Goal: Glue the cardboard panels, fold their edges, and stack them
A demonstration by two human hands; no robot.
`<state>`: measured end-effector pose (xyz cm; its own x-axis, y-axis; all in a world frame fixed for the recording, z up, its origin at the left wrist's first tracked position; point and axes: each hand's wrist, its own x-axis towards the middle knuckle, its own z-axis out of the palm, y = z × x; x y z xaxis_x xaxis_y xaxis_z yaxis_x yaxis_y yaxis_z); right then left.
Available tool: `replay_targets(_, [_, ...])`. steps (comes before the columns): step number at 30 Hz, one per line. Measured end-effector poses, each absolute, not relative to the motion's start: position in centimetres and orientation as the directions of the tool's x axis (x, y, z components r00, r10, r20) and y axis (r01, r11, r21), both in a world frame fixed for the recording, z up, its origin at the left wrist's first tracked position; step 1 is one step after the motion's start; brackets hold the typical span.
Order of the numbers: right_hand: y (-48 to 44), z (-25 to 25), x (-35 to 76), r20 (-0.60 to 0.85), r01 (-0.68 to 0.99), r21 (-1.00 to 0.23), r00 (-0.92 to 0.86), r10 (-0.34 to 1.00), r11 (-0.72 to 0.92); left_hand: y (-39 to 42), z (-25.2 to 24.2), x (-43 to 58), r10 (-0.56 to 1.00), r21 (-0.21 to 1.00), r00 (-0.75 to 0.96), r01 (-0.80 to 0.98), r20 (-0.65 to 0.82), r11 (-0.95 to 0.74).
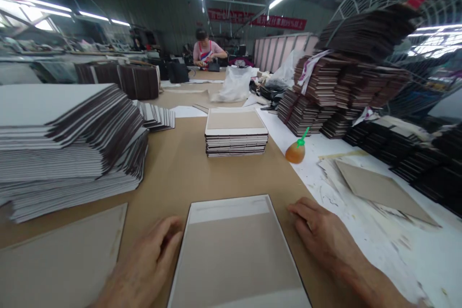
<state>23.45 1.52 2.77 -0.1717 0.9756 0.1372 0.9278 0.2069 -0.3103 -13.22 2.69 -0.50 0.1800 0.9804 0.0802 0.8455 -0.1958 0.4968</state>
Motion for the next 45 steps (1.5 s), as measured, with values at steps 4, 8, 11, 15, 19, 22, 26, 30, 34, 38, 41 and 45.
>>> replay_targets(4, [-2.3,2.0,22.3,0.152,0.907,-0.346,-0.200,0.968,0.241,-1.6,-0.6,-14.6,0.939,0.347,0.297,0.874,0.174,-0.341])
replay_targets(8, [-3.3,0.9,21.9,0.232,0.897,-0.332,-0.222,0.947,0.292,-3.8,-0.2,-14.0,0.892,0.229,0.378,0.872,0.247,-0.433])
replay_targets(11, [-1.9,1.6,21.4,0.251,0.884,-0.325,-0.261,0.932,0.335,-3.7,-0.1,-13.0,0.880,0.173,0.392,0.879,0.269,-0.444])
replay_targets(15, [0.5,3.0,19.9,0.222,0.904,-0.257,-0.288,0.931,0.341,-2.5,0.0,-10.6,0.854,0.174,0.446,0.849,0.269,-0.499])
replay_targets(19, [1.8,2.1,18.7,0.208,0.945,-0.150,-0.256,0.944,0.290,-1.1,0.3,-8.4,0.868,0.224,0.453,0.842,0.202,-0.491])
replay_targets(22, [1.9,0.9,18.3,0.195,0.956,-0.119,-0.241,0.951,0.267,-0.3,-0.1,-7.9,0.875,0.208,0.455,0.851,0.166,-0.482])
replay_targets(26, [1.8,0.1,18.5,0.171,0.960,-0.082,-0.252,0.953,0.268,0.1,-1.6,-8.3,0.873,0.151,0.443,0.867,0.204,-0.475])
replay_targets(30, [2.1,-0.2,18.6,0.140,0.960,-0.015,-0.276,0.951,0.281,0.4,-2.6,-8.6,0.849,0.098,0.455,0.864,0.268,-0.494])
replay_targets(34, [2.3,-0.4,18.6,0.117,0.958,-0.010,-0.284,0.952,0.287,0.7,-2.7,-8.7,0.814,0.047,0.481,0.852,0.326,-0.522])
replay_targets(38, [2.4,-0.7,18.7,0.125,0.959,-0.014,-0.278,0.952,0.282,0.9,-2.6,-8.7,0.795,0.014,0.493,0.847,0.353,-0.532])
replay_targets(41, [2.4,-0.8,18.7,0.112,0.963,-0.014,-0.266,0.957,0.269,1.0,-2.6,-8.6,0.785,0.006,0.501,0.842,0.364,-0.540])
replay_targets(45, [2.4,-0.8,18.7,0.076,0.965,-0.038,-0.255,0.964,0.258,1.0,-2.8,-8.7,0.780,0.007,0.506,0.838,0.368,-0.546])
